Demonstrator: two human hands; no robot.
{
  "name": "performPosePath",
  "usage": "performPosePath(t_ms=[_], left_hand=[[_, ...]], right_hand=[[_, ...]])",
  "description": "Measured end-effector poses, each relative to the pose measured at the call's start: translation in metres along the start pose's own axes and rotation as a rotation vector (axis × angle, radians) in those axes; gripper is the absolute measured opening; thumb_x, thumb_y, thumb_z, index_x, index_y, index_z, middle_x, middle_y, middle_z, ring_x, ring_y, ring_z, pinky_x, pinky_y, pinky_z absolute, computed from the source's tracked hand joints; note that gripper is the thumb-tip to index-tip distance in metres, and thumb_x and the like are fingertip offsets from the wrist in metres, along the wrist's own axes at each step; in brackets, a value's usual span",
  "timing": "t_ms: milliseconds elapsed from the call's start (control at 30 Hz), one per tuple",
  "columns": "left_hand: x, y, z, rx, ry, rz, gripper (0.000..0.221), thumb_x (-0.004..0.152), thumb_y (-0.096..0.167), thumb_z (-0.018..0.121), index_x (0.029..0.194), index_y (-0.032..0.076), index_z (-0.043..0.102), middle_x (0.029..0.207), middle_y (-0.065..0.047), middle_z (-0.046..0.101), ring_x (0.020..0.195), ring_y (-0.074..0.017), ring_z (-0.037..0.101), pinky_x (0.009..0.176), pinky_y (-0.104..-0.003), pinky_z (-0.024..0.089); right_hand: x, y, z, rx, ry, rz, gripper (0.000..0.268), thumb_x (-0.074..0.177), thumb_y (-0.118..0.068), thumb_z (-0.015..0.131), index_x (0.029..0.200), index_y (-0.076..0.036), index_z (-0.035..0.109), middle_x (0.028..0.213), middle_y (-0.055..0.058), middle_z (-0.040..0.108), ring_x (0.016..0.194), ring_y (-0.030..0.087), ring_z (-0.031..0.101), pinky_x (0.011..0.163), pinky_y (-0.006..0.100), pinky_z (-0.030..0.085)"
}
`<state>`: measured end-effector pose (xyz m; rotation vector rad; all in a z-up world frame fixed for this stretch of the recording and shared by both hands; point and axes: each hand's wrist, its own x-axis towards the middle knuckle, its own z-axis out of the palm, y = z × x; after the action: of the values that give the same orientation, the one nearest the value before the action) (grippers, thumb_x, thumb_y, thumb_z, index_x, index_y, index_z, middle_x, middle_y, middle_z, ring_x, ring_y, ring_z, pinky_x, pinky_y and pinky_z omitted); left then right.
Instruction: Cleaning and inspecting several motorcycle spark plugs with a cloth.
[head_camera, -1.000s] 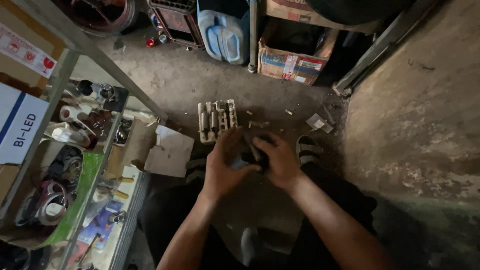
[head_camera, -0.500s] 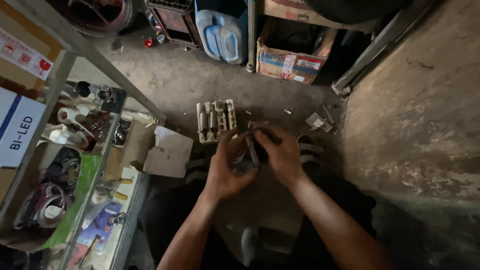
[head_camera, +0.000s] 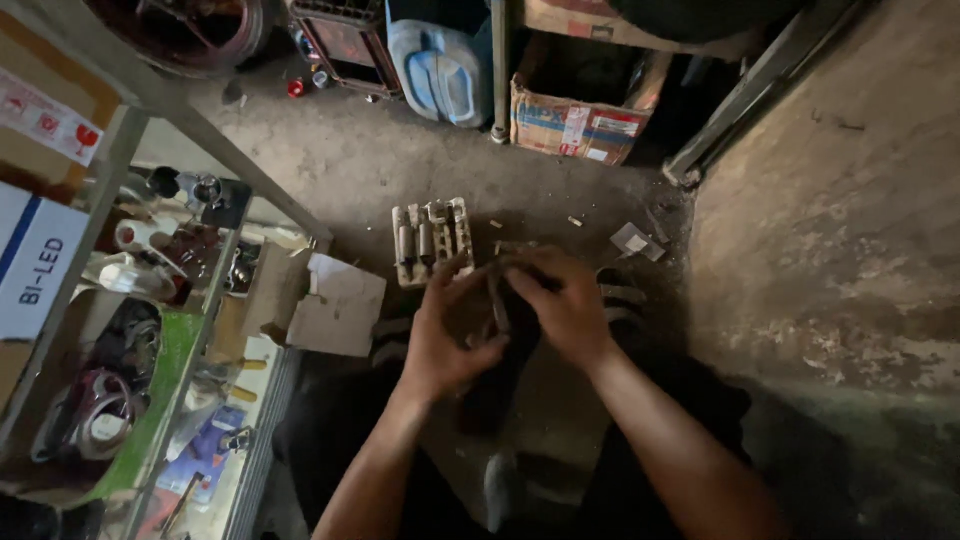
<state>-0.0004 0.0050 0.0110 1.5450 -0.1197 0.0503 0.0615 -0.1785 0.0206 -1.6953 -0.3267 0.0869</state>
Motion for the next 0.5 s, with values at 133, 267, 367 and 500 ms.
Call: performPosePath(t_ms=[133,267,367,500], left_hand=[[0.000,-0.003,0.004,0.210,0.029,0.128,0.103,0.071,-0.002,0.086,0.156,0.003,0.028,0.143,-0.017,0.060,0.132,-0.0249,0.058,0.110,-0.039,0.048],[-0.003,-0.002,0.019,0.020,0.175,0.105,0.098,0.071,0.008,0.092,0.151,0.003,0.036,0.144,-0.016,0.061,0.127,-0.0224,0.063,0.104,-0.037,0.054],[-0.007,-0.005,0.030,0.124,0.358,-0.128,0.087,0.071,0.016,0.089,0.148,0.006,0.049,0.133,-0.015,0.071,0.112,-0.0225,0.071,0.093,-0.037,0.061],[-0.005,-0.019,0.030,0.457,0.327,0.147,0.083,0.076,0.020,0.091,0.146,0.000,0.051,0.140,-0.021,0.064,0.127,-0.0307,0.065,0.103,-0.039,0.054]], right_hand=[[-0.006,-0.003,0.006,-0.073,-0.022,-0.103,0.022,0.089,-0.010,0.073,0.110,-0.003,0.076,0.109,0.009,0.078,0.103,0.019,0.073,0.093,0.032,0.056],[-0.025,0.027,0.006,-0.348,-0.098,-0.185,0.044,0.085,-0.008,0.070,0.129,-0.006,0.070,0.127,0.018,0.071,0.116,0.032,0.068,0.102,0.040,0.053],[-0.034,0.041,0.015,-0.556,-0.155,-0.266,0.065,0.077,-0.006,0.071,0.141,-0.007,0.061,0.138,0.023,0.061,0.125,0.040,0.061,0.104,0.044,0.050],[-0.035,0.062,0.026,-0.481,-0.082,-0.175,0.067,0.081,-0.008,0.071,0.145,-0.008,0.055,0.139,0.022,0.058,0.123,0.038,0.060,0.104,0.042,0.050]])
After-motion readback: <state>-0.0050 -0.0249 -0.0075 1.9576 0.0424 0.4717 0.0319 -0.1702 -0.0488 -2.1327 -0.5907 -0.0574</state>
